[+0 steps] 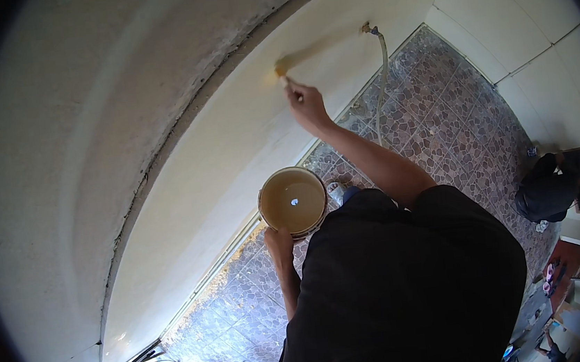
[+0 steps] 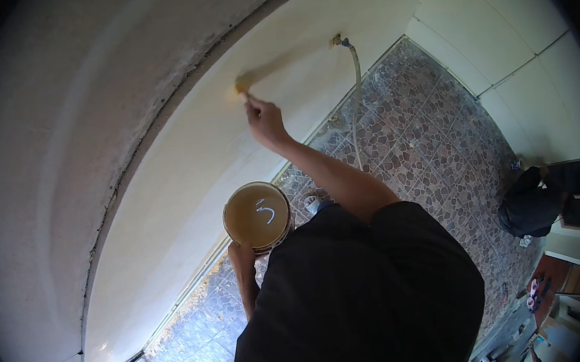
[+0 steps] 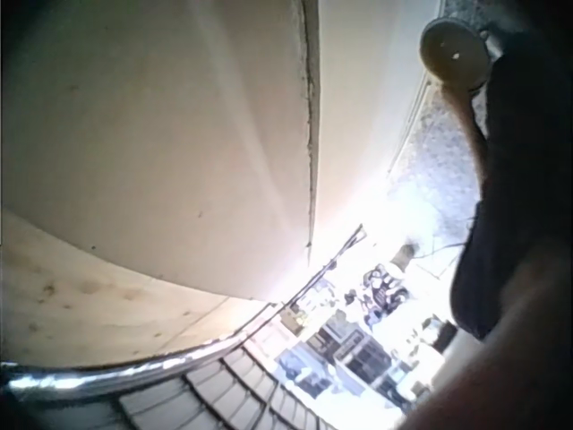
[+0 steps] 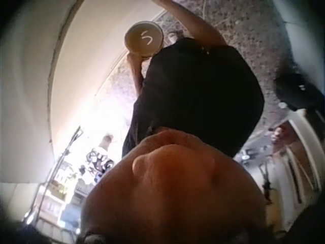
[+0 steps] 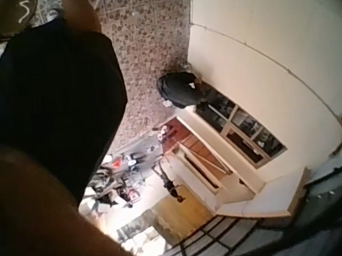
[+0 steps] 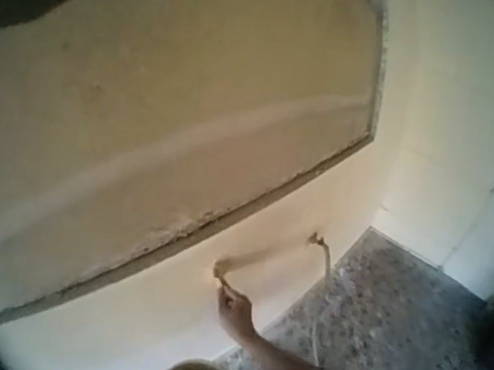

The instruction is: The person uses a paint brush to apply paint from a bucket onto a wall.

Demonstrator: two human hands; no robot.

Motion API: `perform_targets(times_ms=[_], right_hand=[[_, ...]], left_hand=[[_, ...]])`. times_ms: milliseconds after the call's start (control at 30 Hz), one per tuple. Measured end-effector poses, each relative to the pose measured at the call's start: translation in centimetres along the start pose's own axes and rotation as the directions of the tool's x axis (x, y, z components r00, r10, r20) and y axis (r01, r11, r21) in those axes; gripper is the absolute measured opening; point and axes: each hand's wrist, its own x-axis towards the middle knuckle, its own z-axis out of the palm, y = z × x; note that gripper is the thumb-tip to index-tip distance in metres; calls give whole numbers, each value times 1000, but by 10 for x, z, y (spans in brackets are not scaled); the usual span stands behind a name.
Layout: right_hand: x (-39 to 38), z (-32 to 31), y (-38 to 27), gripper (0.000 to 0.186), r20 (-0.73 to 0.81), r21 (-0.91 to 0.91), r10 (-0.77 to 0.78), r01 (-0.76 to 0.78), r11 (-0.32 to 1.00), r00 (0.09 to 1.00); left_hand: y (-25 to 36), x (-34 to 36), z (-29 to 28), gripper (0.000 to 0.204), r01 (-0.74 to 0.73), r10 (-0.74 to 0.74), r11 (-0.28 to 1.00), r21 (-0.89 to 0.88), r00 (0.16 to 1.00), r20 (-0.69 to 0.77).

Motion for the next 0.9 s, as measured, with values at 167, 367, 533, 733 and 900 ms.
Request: perform_targets(times_ms=[167,367,533,733,900], right_hand=[[0,-39,24,31,-23,128,235,-230,965,972],[55,-4,46,35,-370,-41,-34,20,999,928],[-40,40,27,34,286,188,242,-302,935,927],[-105,-44,-38,33,604,36,224,-307,951,765],[-147,-73,-78,34,748,-235,233,-80,969,622]], left_hand=[[-14,-9,-13,36,-38,40,997,66,998,-40],[-10,-27,-29,36,-47,50,997,66,998,-38],[-39,-27,-42,34,-27,27,1000,2,998,-56],[-48,-33,-63,34,-80,88,986,144,995,-50],[-70,-25,-71,34,-136,137,988,71,990,-11]])
